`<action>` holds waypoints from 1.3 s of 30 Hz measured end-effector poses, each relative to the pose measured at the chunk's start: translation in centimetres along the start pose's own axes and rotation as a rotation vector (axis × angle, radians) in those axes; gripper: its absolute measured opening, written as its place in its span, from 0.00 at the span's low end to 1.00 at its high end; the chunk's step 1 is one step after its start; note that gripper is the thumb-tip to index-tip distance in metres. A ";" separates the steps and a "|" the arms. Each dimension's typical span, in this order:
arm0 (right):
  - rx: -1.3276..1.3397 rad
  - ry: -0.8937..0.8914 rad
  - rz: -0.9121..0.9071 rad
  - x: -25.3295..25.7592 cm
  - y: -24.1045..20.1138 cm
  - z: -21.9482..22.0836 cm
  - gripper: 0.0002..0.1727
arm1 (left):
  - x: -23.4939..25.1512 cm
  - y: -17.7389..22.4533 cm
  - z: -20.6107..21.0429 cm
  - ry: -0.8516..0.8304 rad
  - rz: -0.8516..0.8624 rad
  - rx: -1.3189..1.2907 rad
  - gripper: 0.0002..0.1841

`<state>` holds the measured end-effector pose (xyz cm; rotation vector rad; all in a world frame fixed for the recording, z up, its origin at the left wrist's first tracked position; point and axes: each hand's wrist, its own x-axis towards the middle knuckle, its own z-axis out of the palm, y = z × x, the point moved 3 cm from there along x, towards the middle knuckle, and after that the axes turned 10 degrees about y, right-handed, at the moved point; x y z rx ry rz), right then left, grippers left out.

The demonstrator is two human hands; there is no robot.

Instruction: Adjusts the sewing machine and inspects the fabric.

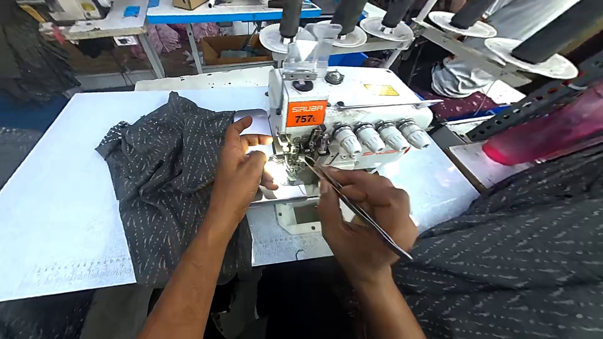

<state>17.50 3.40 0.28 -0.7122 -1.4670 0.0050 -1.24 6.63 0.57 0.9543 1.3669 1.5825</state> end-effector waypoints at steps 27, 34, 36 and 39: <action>-0.286 -0.302 -0.218 0.4 -1.9 2.7 0.05 | -7.0 -7.1 -15.9 0.258 0.251 0.217 0.23; -0.312 -0.314 -0.246 0.7 -1.3 3.0 0.04 | -7.2 -7.1 -16.0 0.241 0.267 0.256 0.22; -0.311 -0.324 -0.254 0.7 -1.3 3.1 0.03 | -7.2 -7.1 -16.0 0.241 0.270 0.262 0.22; -0.312 -0.351 -0.277 0.9 -1.2 3.2 0.03 | -7.2 -7.1 -15.9 0.241 0.279 0.268 0.22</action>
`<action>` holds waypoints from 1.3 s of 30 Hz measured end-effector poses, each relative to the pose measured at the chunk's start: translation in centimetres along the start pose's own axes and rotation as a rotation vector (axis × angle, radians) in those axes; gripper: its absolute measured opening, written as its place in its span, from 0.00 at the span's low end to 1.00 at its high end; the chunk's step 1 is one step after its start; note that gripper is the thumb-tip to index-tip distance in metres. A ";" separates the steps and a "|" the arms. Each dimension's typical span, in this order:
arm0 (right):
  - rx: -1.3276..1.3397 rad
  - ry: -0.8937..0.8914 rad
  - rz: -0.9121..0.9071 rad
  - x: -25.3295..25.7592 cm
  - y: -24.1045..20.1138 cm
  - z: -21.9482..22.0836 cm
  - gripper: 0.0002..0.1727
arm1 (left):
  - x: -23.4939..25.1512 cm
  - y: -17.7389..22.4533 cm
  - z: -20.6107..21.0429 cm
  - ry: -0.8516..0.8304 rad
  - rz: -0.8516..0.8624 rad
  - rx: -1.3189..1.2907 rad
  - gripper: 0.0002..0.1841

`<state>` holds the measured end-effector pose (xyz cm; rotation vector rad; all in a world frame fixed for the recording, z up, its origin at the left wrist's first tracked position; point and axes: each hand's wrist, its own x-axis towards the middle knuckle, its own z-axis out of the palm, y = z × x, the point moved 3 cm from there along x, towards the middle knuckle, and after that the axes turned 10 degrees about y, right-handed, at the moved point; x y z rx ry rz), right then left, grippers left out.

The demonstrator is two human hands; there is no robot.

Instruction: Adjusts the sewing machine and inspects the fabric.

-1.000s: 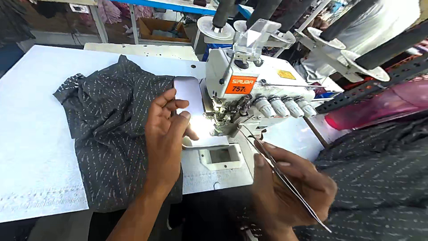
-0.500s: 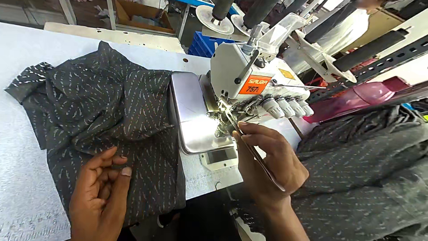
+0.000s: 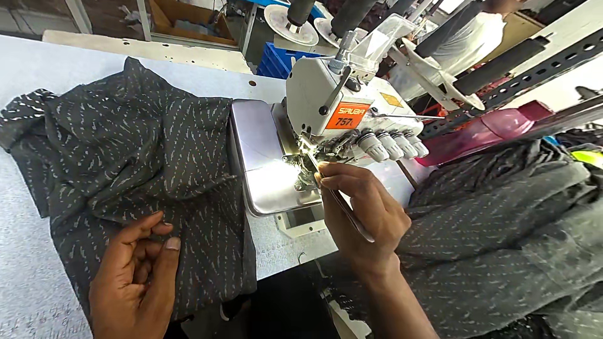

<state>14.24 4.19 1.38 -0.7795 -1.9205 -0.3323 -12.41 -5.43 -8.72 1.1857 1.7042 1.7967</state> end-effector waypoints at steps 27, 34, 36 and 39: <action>-0.008 0.059 0.050 -1.3 -0.1 0.4 0.01 | 0.0 0.3 0.4 0.012 0.039 0.045 0.21; 0.082 0.158 0.071 -2.3 -0.7 -1.1 0.05 | 0.0 0.2 0.5 0.002 0.048 0.063 0.20; 0.120 0.209 0.116 -2.6 -0.7 -1.6 0.06 | 0.0 0.2 0.6 0.001 0.054 0.074 0.20; 0.136 0.309 0.188 -2.8 -0.4 -1.7 0.07 | -0.1 0.4 0.9 -0.001 0.063 0.101 0.20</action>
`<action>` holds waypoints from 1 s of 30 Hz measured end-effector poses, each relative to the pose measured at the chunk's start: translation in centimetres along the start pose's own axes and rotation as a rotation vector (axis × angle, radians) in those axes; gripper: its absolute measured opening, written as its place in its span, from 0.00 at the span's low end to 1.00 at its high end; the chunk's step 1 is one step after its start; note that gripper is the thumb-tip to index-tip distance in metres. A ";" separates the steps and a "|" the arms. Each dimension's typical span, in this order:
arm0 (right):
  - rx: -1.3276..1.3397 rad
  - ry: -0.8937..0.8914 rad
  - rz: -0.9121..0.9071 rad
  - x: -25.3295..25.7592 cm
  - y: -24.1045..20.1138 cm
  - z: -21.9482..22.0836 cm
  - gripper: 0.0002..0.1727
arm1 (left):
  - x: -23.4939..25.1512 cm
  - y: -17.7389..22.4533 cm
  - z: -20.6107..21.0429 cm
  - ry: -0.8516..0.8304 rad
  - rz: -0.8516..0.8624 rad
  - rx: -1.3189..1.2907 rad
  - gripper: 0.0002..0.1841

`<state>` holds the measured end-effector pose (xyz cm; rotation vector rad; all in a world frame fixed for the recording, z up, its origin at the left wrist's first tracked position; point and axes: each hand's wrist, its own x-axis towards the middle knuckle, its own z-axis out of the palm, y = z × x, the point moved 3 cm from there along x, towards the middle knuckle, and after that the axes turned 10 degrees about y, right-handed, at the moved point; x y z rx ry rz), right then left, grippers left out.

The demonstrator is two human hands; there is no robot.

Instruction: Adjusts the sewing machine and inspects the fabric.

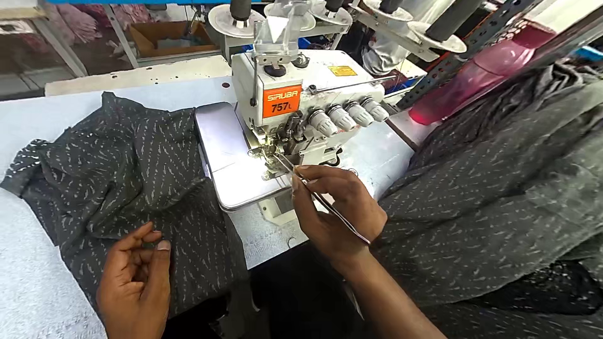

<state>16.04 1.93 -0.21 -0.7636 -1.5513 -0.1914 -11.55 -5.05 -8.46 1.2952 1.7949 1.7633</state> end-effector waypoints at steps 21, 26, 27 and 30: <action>0.021 0.144 0.058 -1.9 0.7 2.6 0.04 | -0.3 0.7 0.7 0.003 0.038 0.094 0.21; 0.028 0.172 0.072 -2.2 0.8 2.9 0.05 | -0.3 0.6 0.7 0.007 0.047 0.080 0.20; 0.025 0.177 0.077 -2.2 0.8 2.9 0.05 | -0.3 0.5 0.7 0.008 0.048 0.078 0.20; 0.025 0.179 0.082 -2.3 0.9 3.1 0.05 | -0.3 0.5 0.7 0.013 0.043 0.074 0.19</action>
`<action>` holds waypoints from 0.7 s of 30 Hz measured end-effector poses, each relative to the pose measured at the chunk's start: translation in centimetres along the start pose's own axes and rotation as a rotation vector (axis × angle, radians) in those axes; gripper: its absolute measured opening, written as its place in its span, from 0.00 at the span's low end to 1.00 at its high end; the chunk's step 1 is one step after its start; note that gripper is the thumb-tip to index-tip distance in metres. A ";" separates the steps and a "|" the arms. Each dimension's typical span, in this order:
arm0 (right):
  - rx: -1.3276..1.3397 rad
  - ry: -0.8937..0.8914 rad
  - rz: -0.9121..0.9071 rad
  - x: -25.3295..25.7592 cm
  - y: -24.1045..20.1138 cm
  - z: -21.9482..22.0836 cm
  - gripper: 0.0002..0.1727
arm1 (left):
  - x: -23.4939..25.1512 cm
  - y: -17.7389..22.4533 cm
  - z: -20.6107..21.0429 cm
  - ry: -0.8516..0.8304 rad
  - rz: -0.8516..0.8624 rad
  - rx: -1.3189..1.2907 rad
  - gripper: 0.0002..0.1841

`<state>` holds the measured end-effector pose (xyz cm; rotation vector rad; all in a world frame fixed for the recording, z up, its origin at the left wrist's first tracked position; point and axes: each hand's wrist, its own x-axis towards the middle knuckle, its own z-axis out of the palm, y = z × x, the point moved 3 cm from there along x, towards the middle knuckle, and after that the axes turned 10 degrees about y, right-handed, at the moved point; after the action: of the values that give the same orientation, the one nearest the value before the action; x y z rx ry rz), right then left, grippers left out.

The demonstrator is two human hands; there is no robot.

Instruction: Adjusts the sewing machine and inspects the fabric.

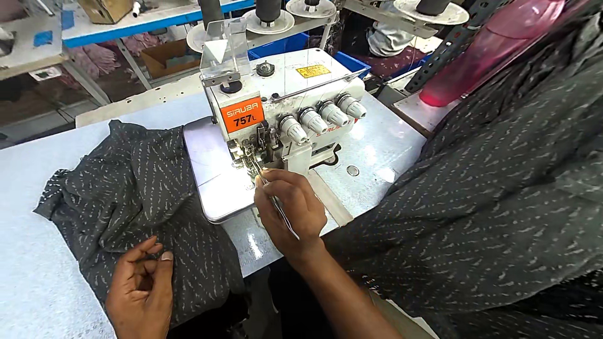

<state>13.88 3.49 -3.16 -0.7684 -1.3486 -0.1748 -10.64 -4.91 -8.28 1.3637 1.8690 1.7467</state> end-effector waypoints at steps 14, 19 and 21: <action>-0.011 0.037 -0.002 -0.2 -0.4 0.0 0.06 | 0.0 0.0 -0.1 -0.009 0.017 0.002 0.19; -0.014 0.042 -0.003 -0.3 -0.2 0.2 0.05 | 0.0 0.0 -0.1 -0.011 0.020 -0.001 0.19; -0.011 0.046 0.006 -0.2 -0.1 0.2 0.05 | 0.0 0.1 -0.1 -0.012 0.020 -0.001 0.18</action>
<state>13.56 3.47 -3.31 -0.7733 -1.3030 -0.1943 -10.60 -4.99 -8.16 1.3939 1.8549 1.7443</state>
